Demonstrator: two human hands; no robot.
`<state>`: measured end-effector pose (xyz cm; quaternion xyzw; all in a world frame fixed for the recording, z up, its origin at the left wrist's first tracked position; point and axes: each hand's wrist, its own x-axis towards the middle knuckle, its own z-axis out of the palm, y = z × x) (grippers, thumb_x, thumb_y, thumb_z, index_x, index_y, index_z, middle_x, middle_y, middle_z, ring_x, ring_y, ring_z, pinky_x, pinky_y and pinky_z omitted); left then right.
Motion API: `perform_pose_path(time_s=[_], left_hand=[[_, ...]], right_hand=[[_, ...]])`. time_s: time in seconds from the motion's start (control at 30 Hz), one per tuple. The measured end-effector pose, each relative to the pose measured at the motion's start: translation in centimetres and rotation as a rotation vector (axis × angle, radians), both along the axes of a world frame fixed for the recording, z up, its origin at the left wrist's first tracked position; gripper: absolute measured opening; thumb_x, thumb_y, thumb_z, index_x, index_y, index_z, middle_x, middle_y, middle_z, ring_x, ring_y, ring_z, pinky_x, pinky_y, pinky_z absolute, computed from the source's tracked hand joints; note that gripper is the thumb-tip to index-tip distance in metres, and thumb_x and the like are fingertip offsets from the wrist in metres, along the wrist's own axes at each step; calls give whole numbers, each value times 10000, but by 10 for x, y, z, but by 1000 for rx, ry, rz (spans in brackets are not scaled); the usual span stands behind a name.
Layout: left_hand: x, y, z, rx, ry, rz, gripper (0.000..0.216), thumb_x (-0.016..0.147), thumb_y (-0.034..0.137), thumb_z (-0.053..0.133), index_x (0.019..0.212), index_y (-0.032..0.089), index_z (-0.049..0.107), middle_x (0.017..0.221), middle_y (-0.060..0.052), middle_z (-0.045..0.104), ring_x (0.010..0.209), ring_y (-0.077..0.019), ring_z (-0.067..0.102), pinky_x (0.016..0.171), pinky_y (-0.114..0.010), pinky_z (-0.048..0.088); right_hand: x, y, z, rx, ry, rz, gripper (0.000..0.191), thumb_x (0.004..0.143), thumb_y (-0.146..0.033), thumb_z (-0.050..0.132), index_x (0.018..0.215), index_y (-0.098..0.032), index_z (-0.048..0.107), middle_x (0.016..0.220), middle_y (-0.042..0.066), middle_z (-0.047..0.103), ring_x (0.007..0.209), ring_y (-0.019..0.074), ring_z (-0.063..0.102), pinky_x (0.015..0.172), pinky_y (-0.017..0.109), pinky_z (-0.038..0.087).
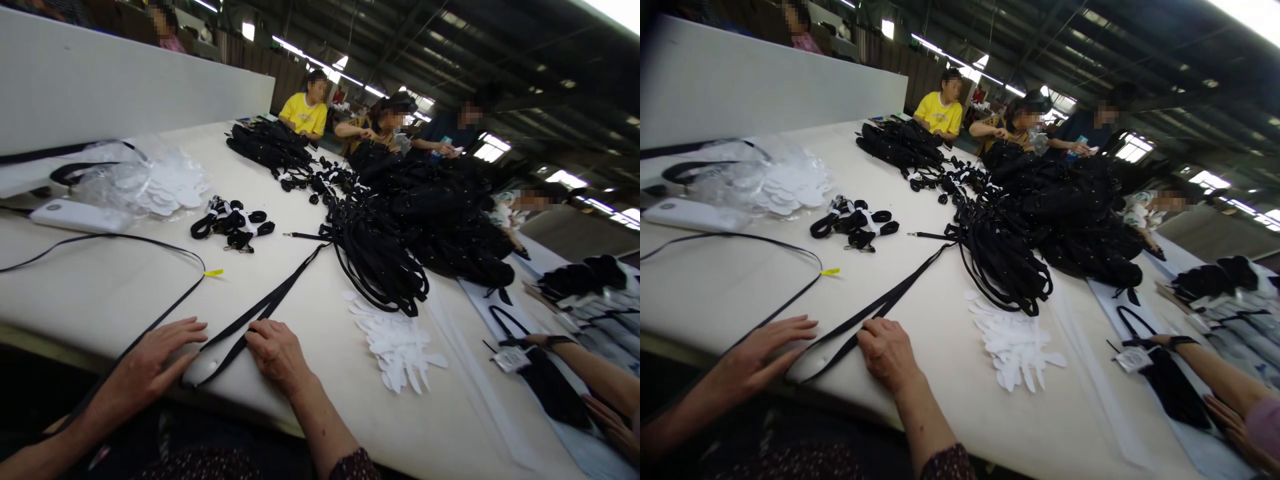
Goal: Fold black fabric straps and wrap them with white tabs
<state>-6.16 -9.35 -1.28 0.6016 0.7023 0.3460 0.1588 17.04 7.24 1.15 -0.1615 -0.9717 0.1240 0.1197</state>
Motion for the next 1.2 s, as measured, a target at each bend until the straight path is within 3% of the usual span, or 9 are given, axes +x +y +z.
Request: perform_pose_path(time_s=[0.2,0.33,0.47,0.6,0.7,0.8,0.9,1.03,1.2], left_hand=[[23,3,46,-104,-86,-287,410,844,465,638,1253,437,649,1455,72,573,1440,-294,408,1250,-518,231],[38,48,64,12,-630,5,373,931,453,485,1215,321,687,1371,2,649,1358,-284,501,1200,-458,330],[43,116,71,232,-1174,243,289,857,356,656,1116,245,720,1237,-77,719,1245,-274,595,1101,-429,400],[26,176,70,358,-1357,412,279,908,335,553,1157,251,647,1273,-86,697,1204,-220,626,988,-379,466],[6,209,65,410,-1430,568,309,917,305,493,1205,246,589,1340,-98,653,1211,-194,623,939,-329,481],[-9,232,60,435,-1464,675,359,926,345,482,1263,242,549,1355,-99,637,1208,-188,621,927,-317,483],[-17,247,56,445,-1471,716,402,928,416,520,1274,214,556,1290,-96,667,1140,-205,648,912,-350,503],[-19,257,52,437,-1466,724,395,939,438,557,1236,179,588,1180,-82,696,1029,-206,672,892,-393,529],[-21,263,50,408,-1448,737,346,937,393,605,1200,168,606,1083,-59,697,951,-194,673,859,-404,556]], right_hand=[[-3,-4,-1,-72,43,-54,246,949,-208,528,1162,-239,649,1231,76,678,1123,218,596,946,379,474],[-7,-2,-1,-137,66,-116,268,914,-182,582,1161,-253,659,1241,58,684,1130,226,609,966,393,491],[-8,-5,7,-170,142,-162,293,908,-163,573,1170,-252,667,1252,63,686,1139,229,625,968,403,514],[-17,-29,30,-241,408,-199,339,954,-181,512,1262,-264,627,1254,62,691,1184,191,618,1029,382,510],[-38,-58,45,-343,461,-151,480,929,-272,587,1403,-252,517,1413,80,589,1321,218,525,1127,427,449],[-60,-79,51,-526,449,-207,642,857,-314,685,1453,-235,459,1522,97,470,1399,253,439,1169,459,398],[-72,-86,52,-735,534,-332,498,806,-219,701,1293,-266,608,1378,58,602,1259,224,561,1091,401,466],[-76,-80,55,-1129,601,-437,296,711,-201,756,1000,-222,695,887,-12,716,836,146,650,813,285,541],[-70,-76,63,-1707,449,-413,442,560,-385,891,846,-181,624,625,-71,601,459,65,466,434,198,401]])
